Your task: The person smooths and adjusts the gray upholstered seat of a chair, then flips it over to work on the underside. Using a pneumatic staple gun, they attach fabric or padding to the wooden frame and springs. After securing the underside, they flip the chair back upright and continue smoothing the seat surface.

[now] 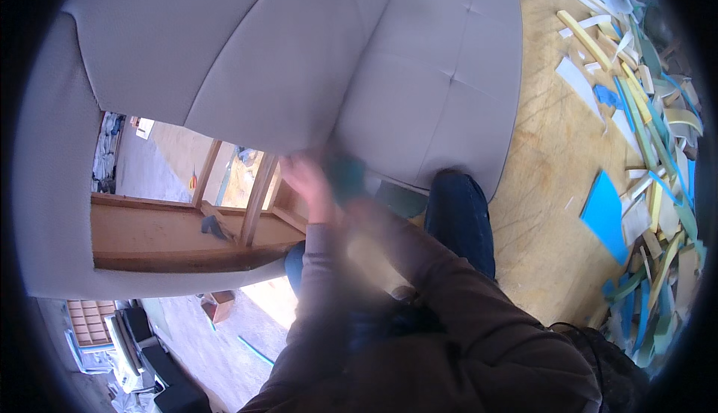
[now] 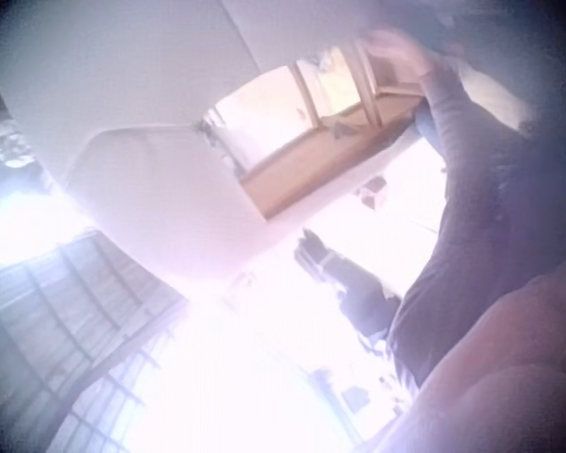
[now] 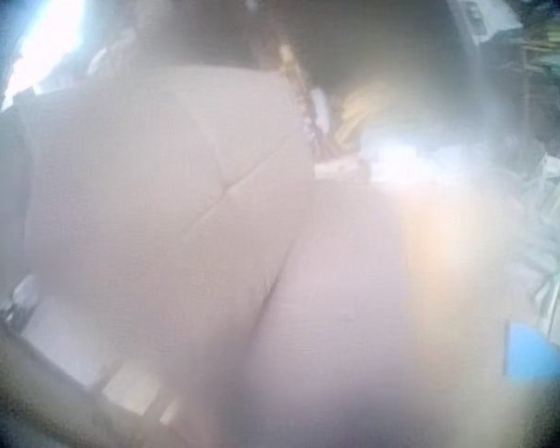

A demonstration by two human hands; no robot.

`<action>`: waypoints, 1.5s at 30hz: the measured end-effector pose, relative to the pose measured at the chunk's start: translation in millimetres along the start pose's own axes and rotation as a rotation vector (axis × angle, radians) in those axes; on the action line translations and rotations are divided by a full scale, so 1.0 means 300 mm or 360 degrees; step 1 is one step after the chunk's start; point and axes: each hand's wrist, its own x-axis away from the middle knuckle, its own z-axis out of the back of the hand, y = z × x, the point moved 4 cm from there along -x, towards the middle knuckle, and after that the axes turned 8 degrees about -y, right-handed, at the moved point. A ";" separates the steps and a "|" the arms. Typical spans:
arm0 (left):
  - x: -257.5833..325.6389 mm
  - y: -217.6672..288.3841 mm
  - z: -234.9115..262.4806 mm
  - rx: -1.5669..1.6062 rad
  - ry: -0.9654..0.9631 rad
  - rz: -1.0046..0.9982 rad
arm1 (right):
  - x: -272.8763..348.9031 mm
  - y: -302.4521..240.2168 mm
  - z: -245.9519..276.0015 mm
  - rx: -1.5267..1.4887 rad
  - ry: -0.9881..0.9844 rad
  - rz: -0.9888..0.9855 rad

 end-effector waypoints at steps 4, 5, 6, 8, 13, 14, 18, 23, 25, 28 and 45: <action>-0.037 -0.132 -0.051 0.0437 0.0118 0.0288 | 0.012 -0.009 0.007 -0.0060 0.0008 0.0024; -0.044 -0.148 -0.047 0.0435 0.0128 0.0277 | 0.012 -0.006 -0.003 -0.0084 0.0018 0.0026; -0.046 -0.158 -0.039 0.0367 0.0041 0.0319 | 0.011 -0.002 -0.019 -0.0111 0.0021 0.0026; -0.042 -0.127 -0.031 -0.0068 -0.0306 0.0047 | 0.005 0.012 -0.054 -0.0170 0.0013 0.0020; 0.023 0.004 -0.062 -0.0164 -0.0786 0.0045 | -0.036 0.069 -0.104 -0.0835 -0.0057 -0.0051; 0.026 0.029 -0.059 -0.0105 -0.0735 0.0156 | -0.044 0.079 -0.113 -0.1032 -0.0079 -0.0088; -0.022 0.102 -0.045 0.0047 -0.0844 0.0326 | -0.065 0.078 -0.176 -0.0958 0.0021 -0.0043; -0.060 0.097 0.020 0.0187 -0.0864 0.0229 | -0.083 0.104 -0.360 -0.1489 0.0373 -0.0005; -0.070 0.105 0.022 0.0242 -0.0866 0.0067 | -0.098 0.104 -0.397 -0.1410 0.0400 0.0154; -0.073 0.097 0.036 -0.0110 -0.0709 0.0200 | -0.099 0.092 -0.403 -0.0765 0.0092 0.0113; -0.079 0.398 0.070 -0.0103 -0.0290 -0.0019 | -0.068 -0.024 -0.273 0.0334 0.0228 0.0263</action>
